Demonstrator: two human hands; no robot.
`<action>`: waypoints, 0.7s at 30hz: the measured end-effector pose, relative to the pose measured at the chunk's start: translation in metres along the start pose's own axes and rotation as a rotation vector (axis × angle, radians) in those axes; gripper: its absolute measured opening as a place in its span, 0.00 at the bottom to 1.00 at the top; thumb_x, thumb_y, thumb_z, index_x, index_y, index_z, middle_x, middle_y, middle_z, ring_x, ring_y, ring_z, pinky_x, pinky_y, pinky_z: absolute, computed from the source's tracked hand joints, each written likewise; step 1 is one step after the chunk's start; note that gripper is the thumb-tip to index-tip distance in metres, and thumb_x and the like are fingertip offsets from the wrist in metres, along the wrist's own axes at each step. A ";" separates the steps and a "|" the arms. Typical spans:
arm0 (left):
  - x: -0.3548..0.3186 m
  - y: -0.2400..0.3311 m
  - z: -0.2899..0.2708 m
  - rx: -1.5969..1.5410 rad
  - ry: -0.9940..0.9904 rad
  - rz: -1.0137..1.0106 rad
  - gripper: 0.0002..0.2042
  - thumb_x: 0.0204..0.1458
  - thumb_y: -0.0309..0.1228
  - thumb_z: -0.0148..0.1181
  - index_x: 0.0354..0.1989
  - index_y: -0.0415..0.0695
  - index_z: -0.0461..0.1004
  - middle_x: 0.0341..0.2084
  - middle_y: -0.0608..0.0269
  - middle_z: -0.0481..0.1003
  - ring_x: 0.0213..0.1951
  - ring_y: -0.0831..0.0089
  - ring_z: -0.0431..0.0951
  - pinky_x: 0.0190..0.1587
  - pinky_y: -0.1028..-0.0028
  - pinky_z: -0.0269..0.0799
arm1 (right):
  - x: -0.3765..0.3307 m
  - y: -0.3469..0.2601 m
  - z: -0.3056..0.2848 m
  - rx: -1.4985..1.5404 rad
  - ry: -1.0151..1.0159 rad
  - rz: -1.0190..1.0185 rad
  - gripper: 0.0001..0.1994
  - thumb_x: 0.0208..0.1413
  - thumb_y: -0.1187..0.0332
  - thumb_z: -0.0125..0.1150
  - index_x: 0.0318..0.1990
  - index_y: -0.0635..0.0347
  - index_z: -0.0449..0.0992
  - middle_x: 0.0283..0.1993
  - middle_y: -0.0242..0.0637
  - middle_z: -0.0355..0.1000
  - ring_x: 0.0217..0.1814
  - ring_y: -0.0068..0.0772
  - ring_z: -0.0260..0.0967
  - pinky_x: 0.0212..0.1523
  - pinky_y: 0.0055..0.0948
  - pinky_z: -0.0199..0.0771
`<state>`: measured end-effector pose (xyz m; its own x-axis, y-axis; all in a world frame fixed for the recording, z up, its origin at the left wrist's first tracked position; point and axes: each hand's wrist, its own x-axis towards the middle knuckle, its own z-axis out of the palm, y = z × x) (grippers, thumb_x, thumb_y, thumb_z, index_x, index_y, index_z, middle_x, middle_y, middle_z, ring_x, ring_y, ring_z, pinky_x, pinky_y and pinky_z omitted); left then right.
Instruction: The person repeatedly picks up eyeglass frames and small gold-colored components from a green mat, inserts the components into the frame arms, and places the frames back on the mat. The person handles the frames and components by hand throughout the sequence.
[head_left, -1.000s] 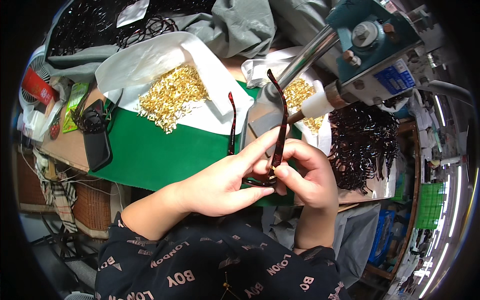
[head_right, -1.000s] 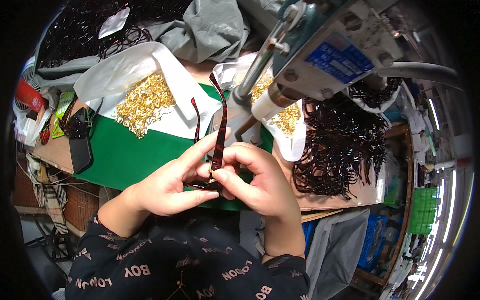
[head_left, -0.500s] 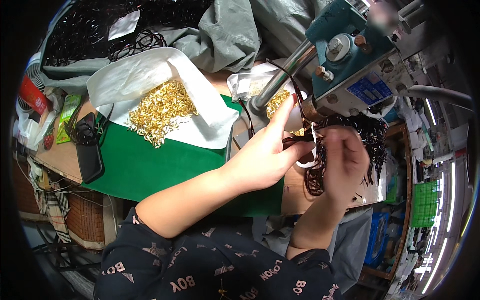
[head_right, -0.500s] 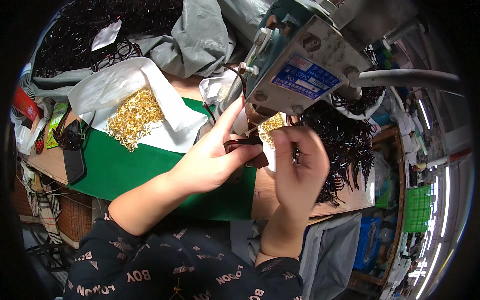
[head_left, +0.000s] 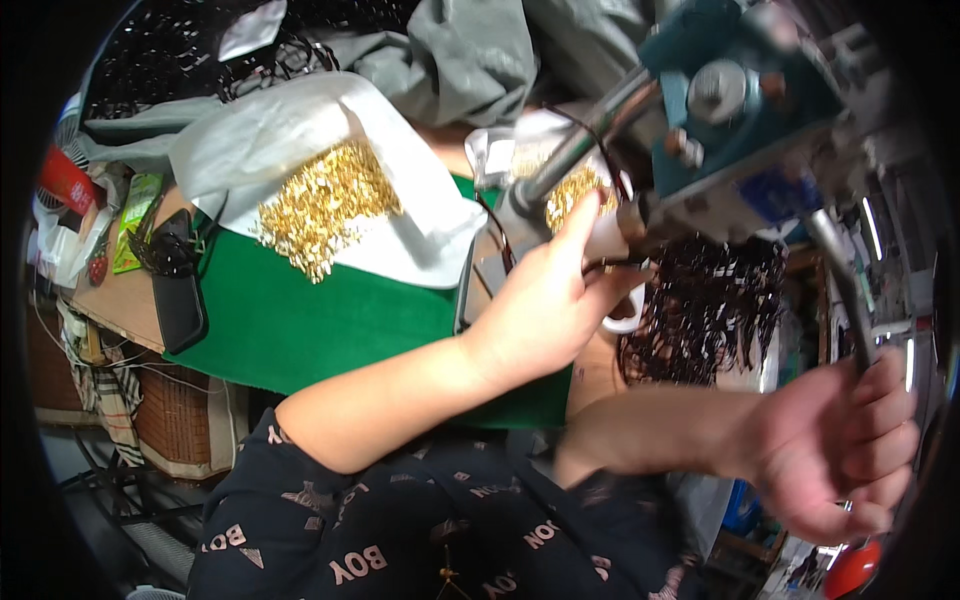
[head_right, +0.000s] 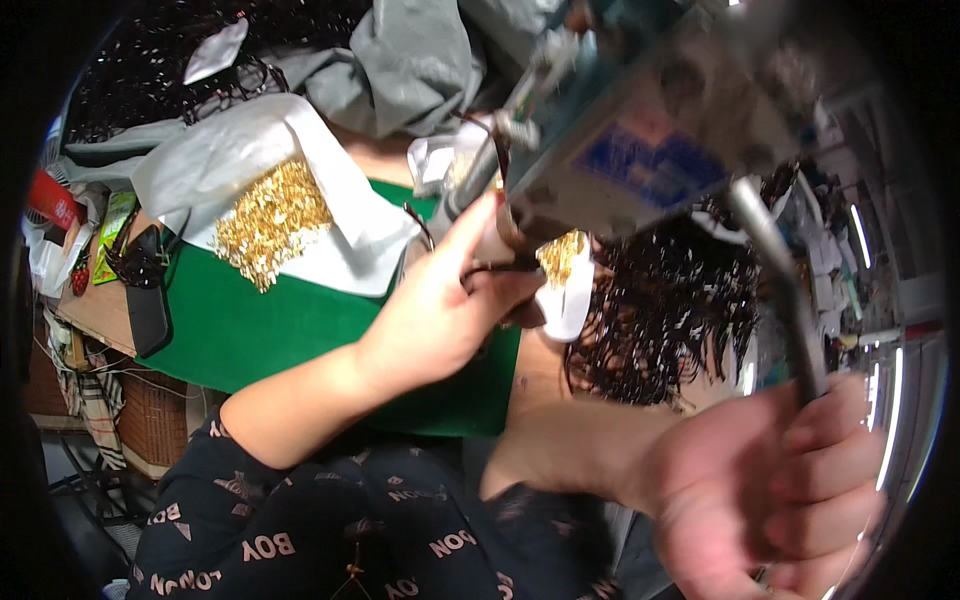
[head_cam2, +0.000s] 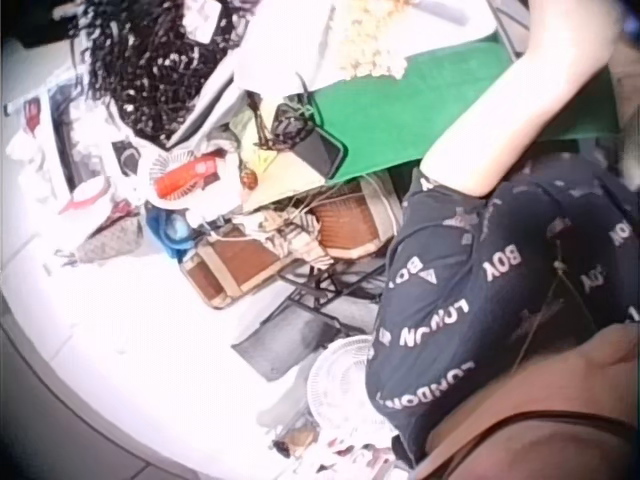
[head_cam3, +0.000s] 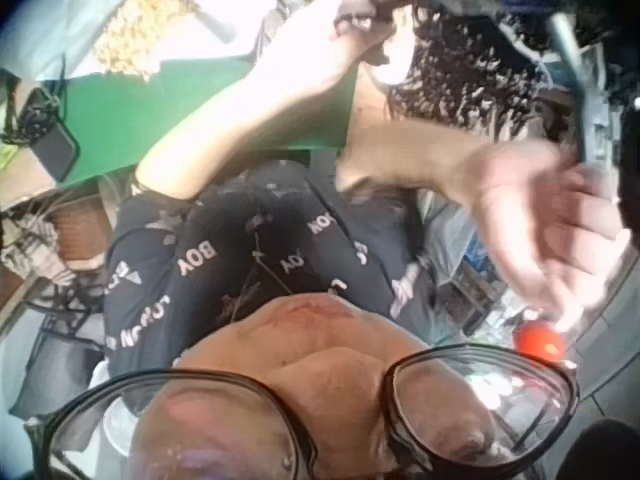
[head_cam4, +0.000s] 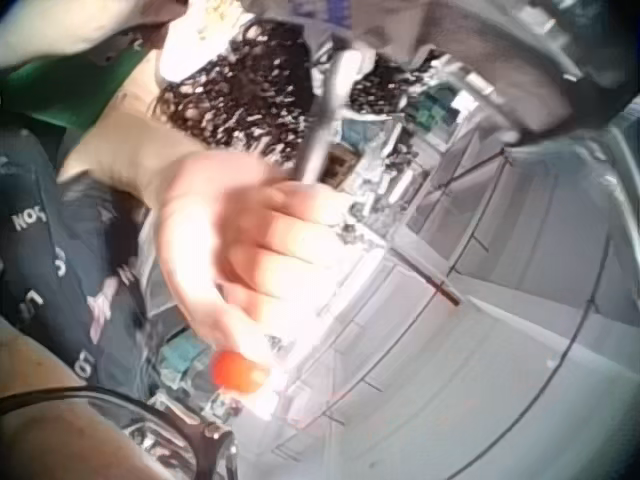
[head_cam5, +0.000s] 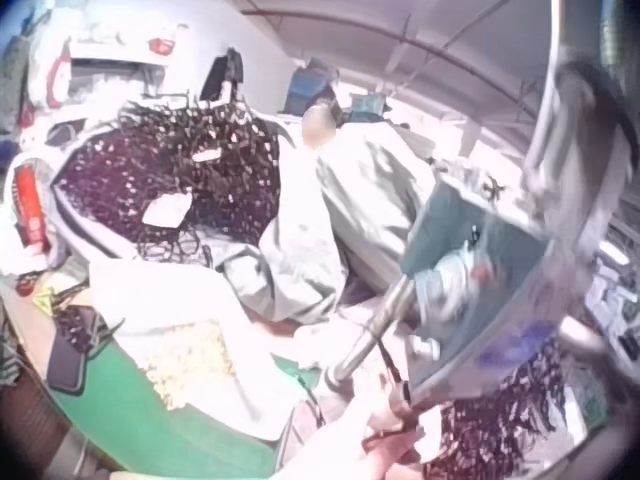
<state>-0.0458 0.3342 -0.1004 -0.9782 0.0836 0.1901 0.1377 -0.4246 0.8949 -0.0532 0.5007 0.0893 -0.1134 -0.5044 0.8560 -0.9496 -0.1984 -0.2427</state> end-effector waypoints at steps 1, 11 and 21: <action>0.008 -0.003 0.010 -0.089 -0.073 0.042 0.33 0.55 0.19 0.51 0.66 0.44 0.42 0.30 0.61 0.72 0.30 0.77 0.74 0.35 0.76 0.73 | -0.015 -0.009 0.009 -0.057 0.089 -0.052 0.19 0.60 0.54 0.43 0.18 0.49 0.59 0.17 0.25 0.55 0.21 0.23 0.50 0.25 0.24 0.49; -0.071 0.062 -0.067 1.024 -0.006 0.375 0.30 0.53 0.44 0.55 0.58 0.36 0.59 0.24 0.51 0.75 0.23 0.56 0.76 0.28 0.69 0.73 | -0.019 0.004 0.083 -0.147 0.913 0.047 0.08 0.57 0.68 0.47 0.40 0.62 0.61 0.32 0.38 0.60 0.32 0.30 0.60 0.38 0.26 0.64; -0.169 0.113 -0.198 1.224 0.780 -0.099 0.12 0.45 0.31 0.62 0.37 0.38 0.76 0.15 0.61 0.73 0.17 0.80 0.73 0.22 0.79 0.66 | -0.105 0.033 0.137 -0.401 0.656 0.456 0.10 0.57 0.72 0.53 0.43 0.69 0.67 0.34 0.43 0.70 0.35 0.35 0.67 0.37 0.28 0.69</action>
<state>0.1038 0.0935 -0.1117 -0.7707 -0.6042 0.2022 -0.2800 0.6062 0.7444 -0.0327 0.4315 -0.0713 -0.5325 0.1442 0.8341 -0.7883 0.2745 -0.5507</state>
